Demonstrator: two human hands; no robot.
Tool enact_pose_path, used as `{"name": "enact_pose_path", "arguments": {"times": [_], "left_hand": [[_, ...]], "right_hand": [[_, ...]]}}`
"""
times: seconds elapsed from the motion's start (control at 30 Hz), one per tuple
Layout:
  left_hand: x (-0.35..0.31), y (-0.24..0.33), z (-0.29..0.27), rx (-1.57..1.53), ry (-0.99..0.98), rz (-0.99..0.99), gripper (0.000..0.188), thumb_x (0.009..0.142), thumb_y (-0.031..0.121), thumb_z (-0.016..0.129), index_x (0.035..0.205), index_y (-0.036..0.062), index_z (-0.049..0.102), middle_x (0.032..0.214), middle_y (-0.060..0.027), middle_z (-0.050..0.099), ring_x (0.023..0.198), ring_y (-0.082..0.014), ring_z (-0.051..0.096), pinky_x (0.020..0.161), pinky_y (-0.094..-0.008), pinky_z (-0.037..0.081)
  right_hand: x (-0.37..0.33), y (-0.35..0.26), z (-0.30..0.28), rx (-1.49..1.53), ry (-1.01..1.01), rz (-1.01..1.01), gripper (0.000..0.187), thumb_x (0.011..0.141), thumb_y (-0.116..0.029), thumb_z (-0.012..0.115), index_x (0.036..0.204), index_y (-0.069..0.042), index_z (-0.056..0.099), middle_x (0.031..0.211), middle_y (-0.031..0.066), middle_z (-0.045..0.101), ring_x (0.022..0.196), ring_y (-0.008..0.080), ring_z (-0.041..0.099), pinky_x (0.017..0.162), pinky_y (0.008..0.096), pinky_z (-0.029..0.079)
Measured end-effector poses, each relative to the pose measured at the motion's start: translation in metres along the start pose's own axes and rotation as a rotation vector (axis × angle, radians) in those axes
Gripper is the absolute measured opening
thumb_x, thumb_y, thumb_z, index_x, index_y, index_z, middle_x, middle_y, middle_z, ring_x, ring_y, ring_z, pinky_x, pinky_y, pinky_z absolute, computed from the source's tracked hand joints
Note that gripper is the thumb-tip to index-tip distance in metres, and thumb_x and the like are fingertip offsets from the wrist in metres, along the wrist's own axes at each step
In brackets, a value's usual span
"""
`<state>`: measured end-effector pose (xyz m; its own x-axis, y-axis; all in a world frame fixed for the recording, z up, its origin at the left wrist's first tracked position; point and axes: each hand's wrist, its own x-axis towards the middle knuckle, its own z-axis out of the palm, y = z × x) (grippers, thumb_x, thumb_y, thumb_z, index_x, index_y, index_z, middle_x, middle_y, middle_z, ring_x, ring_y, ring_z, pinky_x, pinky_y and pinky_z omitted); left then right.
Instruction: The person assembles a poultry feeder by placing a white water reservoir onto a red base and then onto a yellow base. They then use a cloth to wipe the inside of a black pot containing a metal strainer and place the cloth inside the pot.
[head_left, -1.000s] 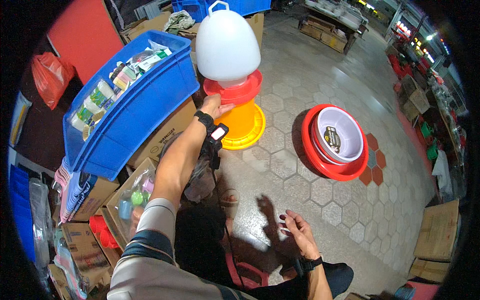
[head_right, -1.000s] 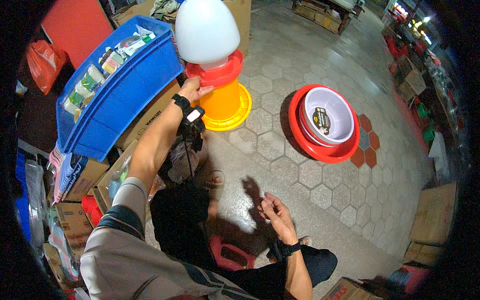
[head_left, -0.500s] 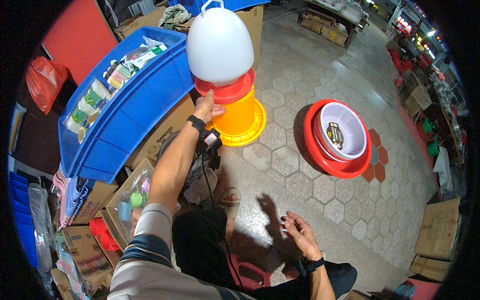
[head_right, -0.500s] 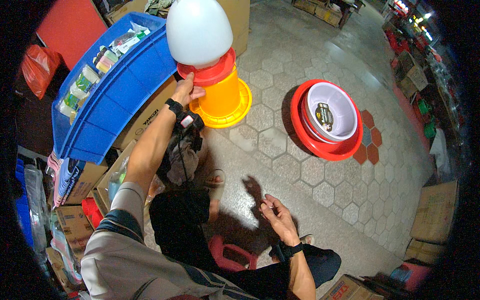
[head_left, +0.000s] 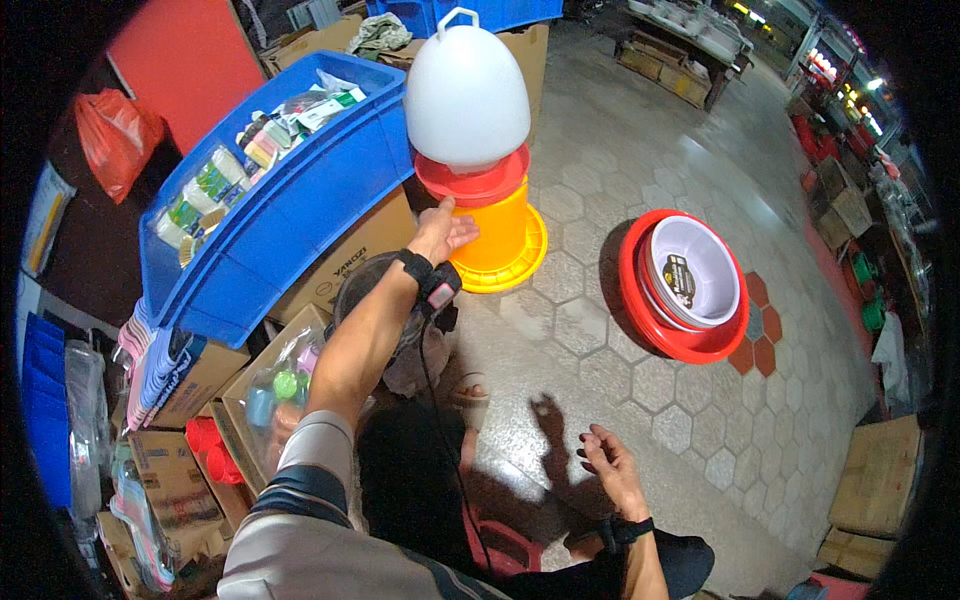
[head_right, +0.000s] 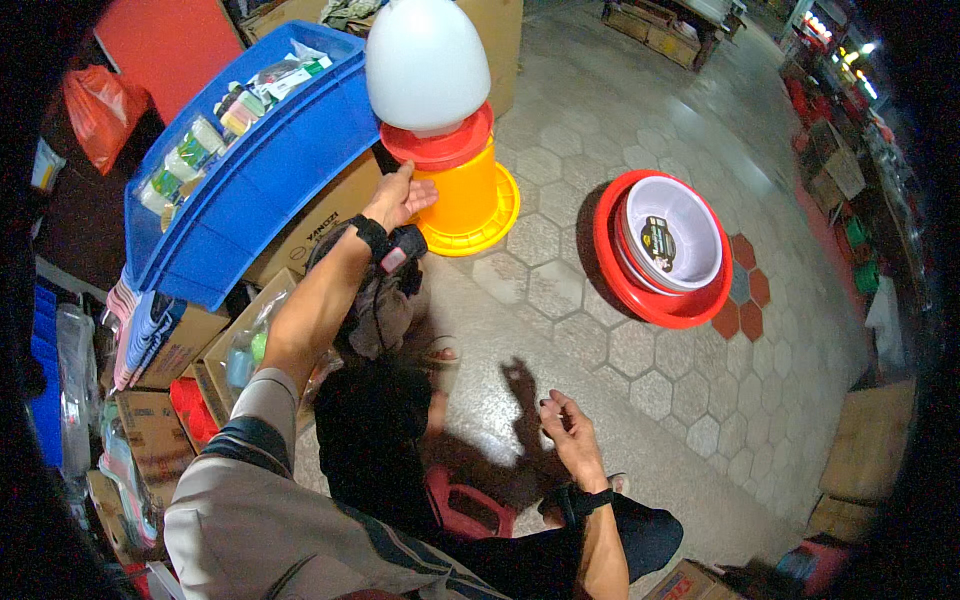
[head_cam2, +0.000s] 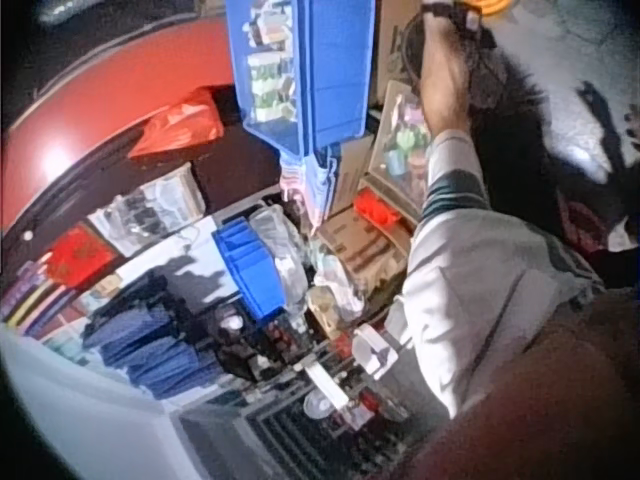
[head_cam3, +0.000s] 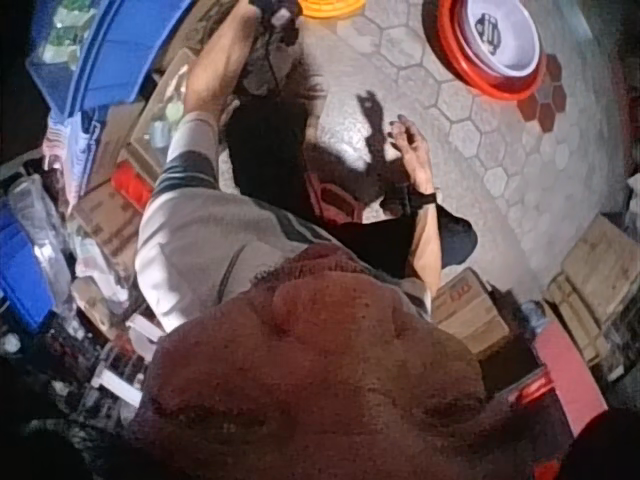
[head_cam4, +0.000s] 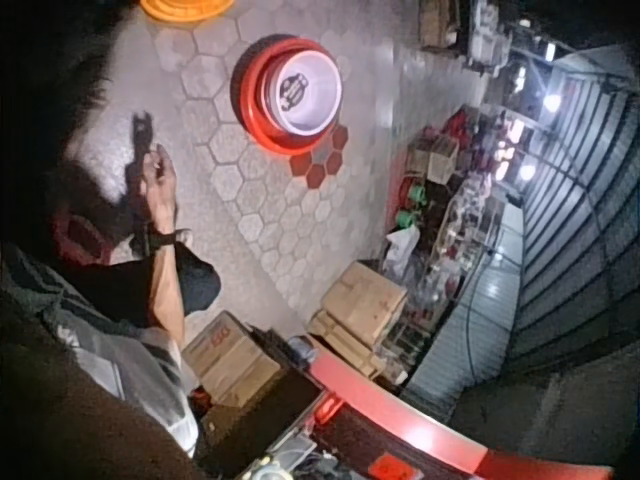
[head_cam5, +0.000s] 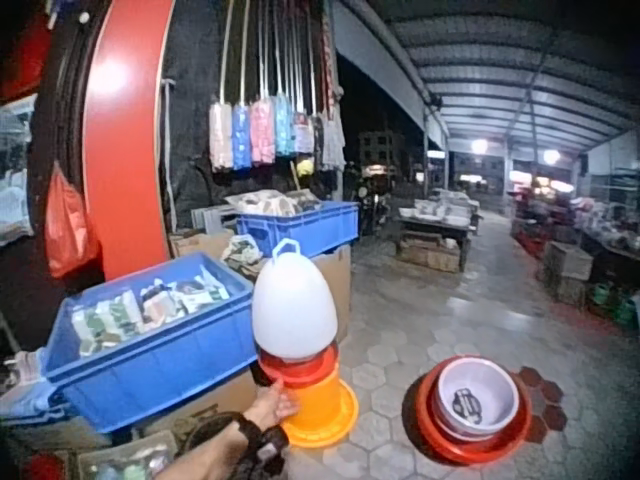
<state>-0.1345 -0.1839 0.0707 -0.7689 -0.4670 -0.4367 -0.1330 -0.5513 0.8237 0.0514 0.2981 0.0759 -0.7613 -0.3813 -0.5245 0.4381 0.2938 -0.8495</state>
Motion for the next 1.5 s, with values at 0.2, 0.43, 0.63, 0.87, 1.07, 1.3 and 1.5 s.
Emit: {"name": "enact_pose_path", "arguments": {"times": [0.2, 0.43, 0.63, 0.87, 1.07, 1.3, 1.5], "left_hand": [[-0.083, 0.004, -0.007, 0.231, -0.165, -0.053, 0.027, 0.102, 0.017, 0.054, 0.119, -0.0035, 0.053, 0.098, -0.0153, 0.065, 0.076, -0.0255, 0.069, 0.070, -0.0380, 0.064], [-0.165, 0.004, 0.006, 0.521, -0.292, 0.021, 0.024, 0.102, 0.022, 0.058, 0.111, 0.0003, 0.059, 0.092, -0.0084, 0.065, 0.068, -0.0165, 0.067, 0.060, -0.0300, 0.061], [-0.196, -0.024, -0.019, 0.595, -0.305, 0.077, 0.023, 0.102, 0.023, 0.058, 0.108, 0.0011, 0.061, 0.088, -0.0056, 0.065, 0.067, -0.0133, 0.067, 0.061, -0.0263, 0.060], [-0.178, -0.059, -0.089, 0.278, 0.025, -0.025, 0.019, 0.097, 0.014, 0.057, 0.103, -0.0019, 0.064, 0.085, -0.0120, 0.069, 0.064, -0.0220, 0.068, 0.056, -0.0349, 0.062], [-0.168, -0.009, -0.126, 0.185, 0.071, 0.091, 0.022, 0.101, 0.013, 0.053, 0.113, -0.0040, 0.060, 0.095, -0.0161, 0.069, 0.071, -0.0238, 0.069, 0.066, -0.0364, 0.065], [-0.178, -0.005, -0.160, 0.210, 0.207, 0.025, 0.025, 0.101, 0.014, 0.054, 0.114, -0.0064, 0.059, 0.097, -0.0165, 0.069, 0.074, -0.0240, 0.069, 0.067, -0.0364, 0.065], [-0.182, -0.008, -0.141, 0.374, 0.119, 0.106, 0.022, 0.098, 0.017, 0.055, 0.107, -0.0004, 0.065, 0.087, -0.0113, 0.068, 0.067, -0.0217, 0.067, 0.060, -0.0345, 0.061]], "right_hand": [[-0.023, 0.005, -0.019, 0.072, 0.107, -0.020, 0.062, 0.099, -0.036, 0.067, 0.146, 0.000, 0.049, 0.132, 0.0134, 0.062, 0.113, 0.0232, 0.064, 0.094, 0.0365, 0.053], [-0.038, 0.024, -0.052, 0.165, 0.224, -0.130, 0.058, 0.100, -0.032, 0.065, 0.144, 0.003, 0.049, 0.125, 0.0157, 0.066, 0.106, 0.0248, 0.067, 0.092, 0.0386, 0.056], [-0.055, 0.035, -0.072, 0.373, 0.389, -0.169, 0.040, 0.103, -0.022, 0.061, 0.136, -0.001, 0.057, 0.080, -0.0002, 0.061, 0.070, 0.0105, 0.058, 0.079, 0.0338, 0.057], [-0.080, 0.035, -0.086, 0.440, 0.433, -0.292, 0.048, 0.100, -0.019, 0.060, 0.143, -0.002, 0.049, 0.088, 0.0012, 0.061, 0.069, 0.0119, 0.059, 0.082, 0.0374, 0.056], [-0.082, 0.032, -0.086, 0.490, 0.481, -0.299, 0.045, 0.099, -0.013, 0.056, 0.143, -0.004, 0.050, 0.106, 0.0055, 0.064, 0.076, 0.0137, 0.064, 0.077, 0.0327, 0.058], [-0.074, 0.041, -0.085, 0.437, 0.474, -0.276, 0.046, 0.099, -0.014, 0.058, 0.143, -0.004, 0.050, 0.107, 0.0053, 0.064, 0.077, 0.0136, 0.064, 0.078, 0.0337, 0.058], [-0.064, 0.036, -0.078, 0.431, 0.486, -0.238, 0.046, 0.098, -0.017, 0.058, 0.142, -0.006, 0.050, 0.102, 0.0029, 0.064, 0.069, 0.0127, 0.061, 0.077, 0.0348, 0.057]]}}
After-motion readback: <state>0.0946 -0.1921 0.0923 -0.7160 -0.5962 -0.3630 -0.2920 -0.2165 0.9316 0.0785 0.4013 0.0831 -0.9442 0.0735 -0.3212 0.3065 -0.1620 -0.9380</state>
